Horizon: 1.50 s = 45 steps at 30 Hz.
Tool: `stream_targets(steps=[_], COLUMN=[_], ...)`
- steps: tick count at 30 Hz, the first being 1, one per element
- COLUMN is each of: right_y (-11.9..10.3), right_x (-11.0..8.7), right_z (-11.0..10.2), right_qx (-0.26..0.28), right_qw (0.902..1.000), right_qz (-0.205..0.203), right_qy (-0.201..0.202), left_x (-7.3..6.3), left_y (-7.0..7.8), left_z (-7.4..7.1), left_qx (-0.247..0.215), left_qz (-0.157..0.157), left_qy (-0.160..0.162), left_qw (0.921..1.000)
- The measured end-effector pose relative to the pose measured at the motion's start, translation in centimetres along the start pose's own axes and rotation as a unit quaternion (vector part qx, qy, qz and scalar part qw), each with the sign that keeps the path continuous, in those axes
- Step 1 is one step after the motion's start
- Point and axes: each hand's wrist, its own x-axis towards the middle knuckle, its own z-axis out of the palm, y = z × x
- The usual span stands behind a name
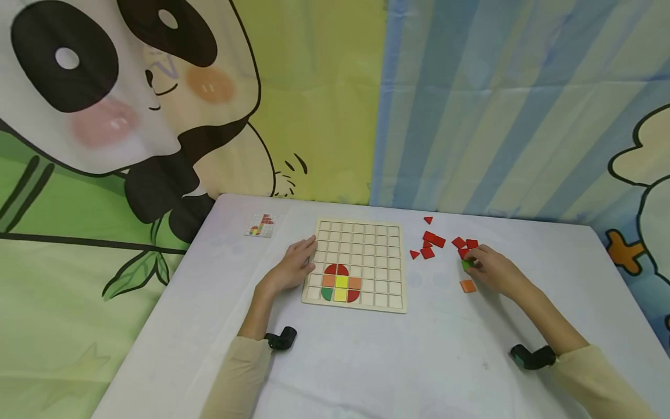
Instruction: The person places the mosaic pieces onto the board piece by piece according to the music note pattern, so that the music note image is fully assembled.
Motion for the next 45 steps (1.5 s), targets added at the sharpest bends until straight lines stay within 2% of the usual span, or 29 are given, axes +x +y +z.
stream_targets(steps=[3,8,11,13,18,24,28,33,38,41,45], right_y=[0.1,0.2,0.0,-0.5,-3.3,-7.9,-11.0,-14.4,-16.5,-17.2,-17.8], right_x=[0.0,0.0,-0.2,-0.2,0.7,3.4,5.4,7.3,8.7,9.2,9.3], right_z=[0.0,0.2,0.4,0.4,0.3,1.0,1.9,3.3,4.8,5.4,5.5], right_qx=[0.002,0.034,0.05,0.058,0.091,0.152,0.177,0.169,0.171,0.153,0.103], right_qw=[1.0,0.9992,0.9987,0.9979,0.9917,0.9824,0.9765,0.9732,0.9684,0.9693,0.9723], right_qz=[0.008,0.018,0.006,-0.019,-0.08,-0.103,-0.123,-0.153,-0.173,-0.184,-0.205], right_qy=[-0.006,-0.007,0.003,0.022,0.043,0.035,0.012,-0.027,-0.056,-0.055,-0.042], left_x=[0.1,0.2,0.2,0.2,0.2,0.2,0.2,0.4,0.4,0.3,0.2], left_y=[0.0,0.1,0.1,0.1,-0.1,-0.1,-0.1,-0.1,-0.1,-0.1,0.0], left_z=[0.1,0.2,0.2,0.1,0.2,0.2,0.2,0.1,0.1,0.1,0.0], left_qx=[0.003,0.008,0.01,0.01,0.012,0.009,0.011,0.013,0.01,0.006,0.007], left_qz=[-0.002,-0.006,-0.009,-0.01,-0.005,-0.002,-0.006,-0.001,-0.001,0.003,0.006], left_qy=[0.001,-0.003,-0.004,-0.003,0.001,0.0,-0.003,-0.001,-0.001,-0.001,0.001], left_qw=[1.0,0.9999,0.9999,0.9999,0.9999,1.0,0.9999,0.9999,1.0,1.0,1.0])
